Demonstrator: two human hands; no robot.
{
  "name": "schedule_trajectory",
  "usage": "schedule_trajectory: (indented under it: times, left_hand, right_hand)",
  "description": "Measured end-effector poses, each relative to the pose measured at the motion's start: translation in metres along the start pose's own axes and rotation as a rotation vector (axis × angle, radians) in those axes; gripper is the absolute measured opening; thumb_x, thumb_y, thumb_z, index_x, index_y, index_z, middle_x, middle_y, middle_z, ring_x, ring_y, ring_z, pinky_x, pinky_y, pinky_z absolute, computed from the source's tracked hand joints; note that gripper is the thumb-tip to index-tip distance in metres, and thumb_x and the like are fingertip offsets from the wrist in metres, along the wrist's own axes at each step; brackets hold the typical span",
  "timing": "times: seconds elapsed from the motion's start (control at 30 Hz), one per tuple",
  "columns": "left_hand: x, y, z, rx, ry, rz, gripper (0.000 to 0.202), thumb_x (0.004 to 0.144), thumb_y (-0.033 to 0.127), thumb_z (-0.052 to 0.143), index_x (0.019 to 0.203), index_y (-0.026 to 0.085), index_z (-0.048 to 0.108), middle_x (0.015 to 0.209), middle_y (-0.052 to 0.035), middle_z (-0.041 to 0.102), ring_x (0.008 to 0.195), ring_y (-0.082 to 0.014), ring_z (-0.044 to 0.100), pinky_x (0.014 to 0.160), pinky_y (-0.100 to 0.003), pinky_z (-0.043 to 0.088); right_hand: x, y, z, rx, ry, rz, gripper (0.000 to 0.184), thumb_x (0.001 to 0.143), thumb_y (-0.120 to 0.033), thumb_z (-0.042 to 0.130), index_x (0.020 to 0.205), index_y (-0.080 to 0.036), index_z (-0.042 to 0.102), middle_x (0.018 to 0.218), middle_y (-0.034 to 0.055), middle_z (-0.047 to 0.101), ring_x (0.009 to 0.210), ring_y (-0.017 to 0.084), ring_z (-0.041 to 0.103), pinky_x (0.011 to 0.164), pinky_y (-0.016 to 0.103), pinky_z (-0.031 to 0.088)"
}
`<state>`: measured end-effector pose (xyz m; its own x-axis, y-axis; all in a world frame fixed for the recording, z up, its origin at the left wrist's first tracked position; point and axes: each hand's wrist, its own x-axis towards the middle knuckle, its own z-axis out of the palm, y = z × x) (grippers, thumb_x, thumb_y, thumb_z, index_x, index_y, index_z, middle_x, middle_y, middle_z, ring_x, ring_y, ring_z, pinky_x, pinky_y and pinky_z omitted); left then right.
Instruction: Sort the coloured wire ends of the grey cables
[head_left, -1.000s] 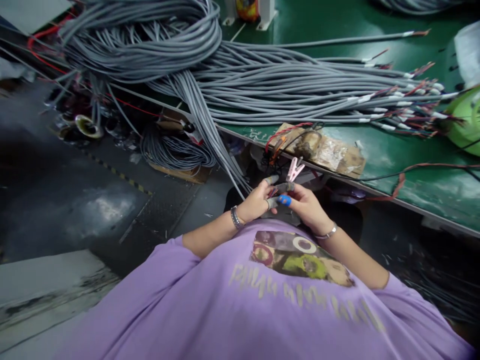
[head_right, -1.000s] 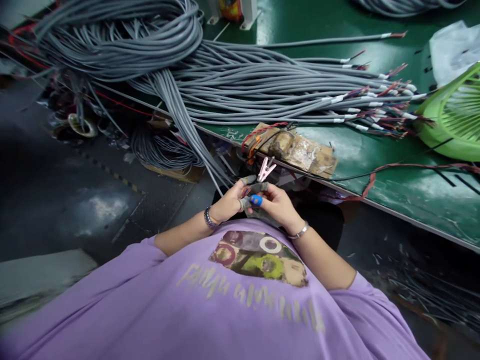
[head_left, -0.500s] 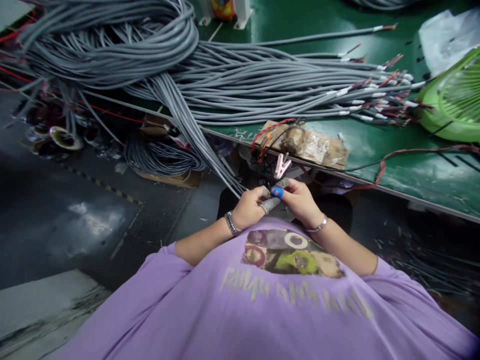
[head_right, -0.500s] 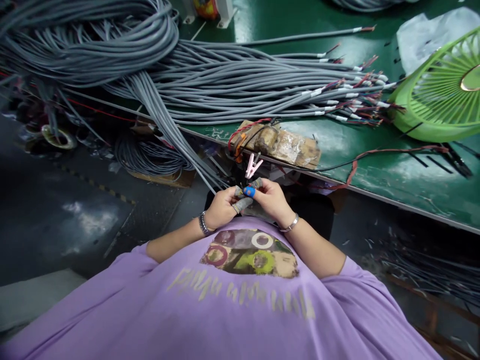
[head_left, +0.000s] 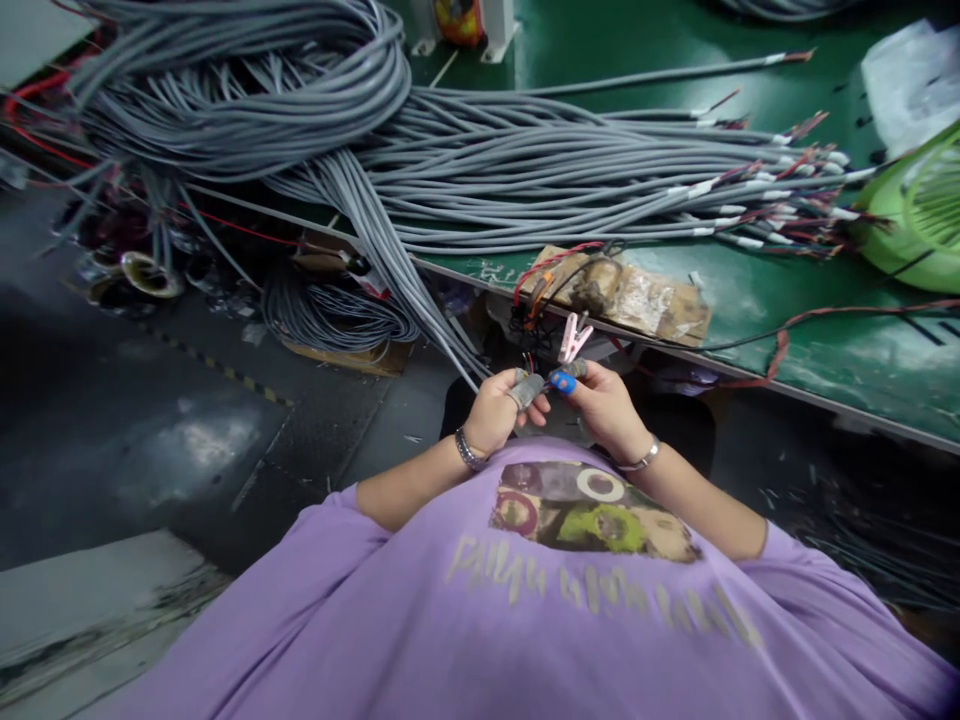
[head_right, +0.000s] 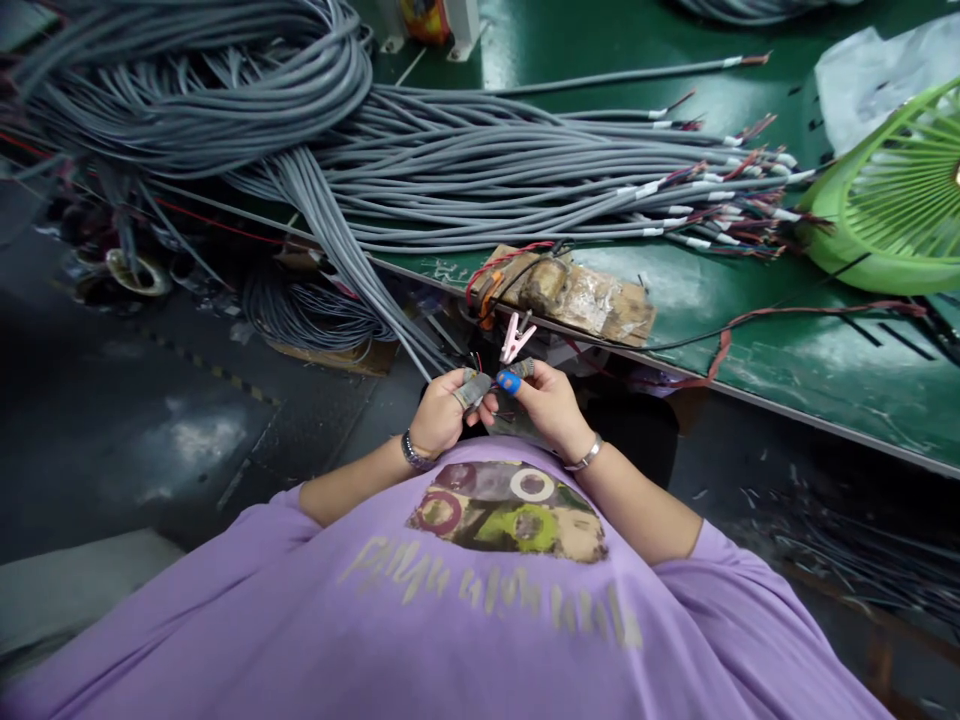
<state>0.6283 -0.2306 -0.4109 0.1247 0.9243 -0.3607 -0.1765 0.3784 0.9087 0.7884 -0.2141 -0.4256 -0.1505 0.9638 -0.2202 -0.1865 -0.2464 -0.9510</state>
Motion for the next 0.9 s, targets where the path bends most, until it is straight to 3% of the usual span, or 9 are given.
schedule_trajectory:
  times: [0.13,0.37,0.67,0.8,0.9]
  left_hand:
    - [0.000,-0.002,-0.001,0.068,-0.052,0.027,0.037,0.081,0.050,0.068,0.071,0.015,0.058,0.061,-0.0015,0.067,0.043,-0.0065,0.056,0.041,-0.017,0.033]
    - [-0.003,0.005,-0.003,0.194,-0.200,0.029,0.035,0.076,0.045,0.074,0.068,0.014,0.059,0.061,-0.0007,0.066,0.042,-0.0063,0.055,0.044,-0.019,0.040]
    - [0.000,0.005,0.000,-0.030,-0.009,-0.036,0.039,0.070,0.049,0.074,0.066,0.016,0.054,0.058,-0.0005,0.064,0.041,-0.0082,0.057,0.036,-0.018,0.028]
    - [0.000,0.003,-0.003,-0.018,-0.052,-0.047,0.040,0.073,0.051,0.072,0.068,0.016,0.054,0.058,0.0003,0.064,0.039,-0.0065,0.054,0.036,-0.017,0.024]
    - [-0.003,0.004,-0.004,0.046,-0.106,-0.036,0.040,0.075,0.052,0.070,0.068,0.016,0.055,0.057,0.0009,0.063,0.038,-0.0057,0.052,0.037,-0.017,0.027]
  right_hand:
    - [0.000,-0.002,0.001,0.007,0.029,-0.010,0.034,0.062,-0.043,0.086,0.071,-0.018,0.066,0.062,-0.0030,0.059,0.053,0.008,0.041,0.051,0.023,0.032]
    - [0.000,-0.008,0.005,0.035,0.029,0.006,0.038,0.059,-0.046,0.086,0.069,-0.018,0.063,0.058,-0.0043,0.054,0.051,0.007,0.039,0.050,0.023,0.033]
    - [-0.005,-0.006,0.006,0.032,0.022,0.008,0.041,0.059,-0.051,0.086,0.068,-0.019,0.062,0.062,-0.0019,0.058,0.055,0.010,0.045,0.054,0.025,0.040]
    - [-0.006,-0.009,0.000,-0.007,-0.040,0.050,0.038,0.059,-0.048,0.086,0.067,-0.019,0.063,0.061,-0.0025,0.058,0.055,0.010,0.045,0.054,0.025,0.040]
    - [-0.002,-0.012,-0.002,0.042,-0.097,0.098,0.033,0.066,-0.046,0.081,0.077,-0.018,0.067,0.068,-0.0015,0.063,0.058,0.010,0.050,0.054,0.024,0.040]
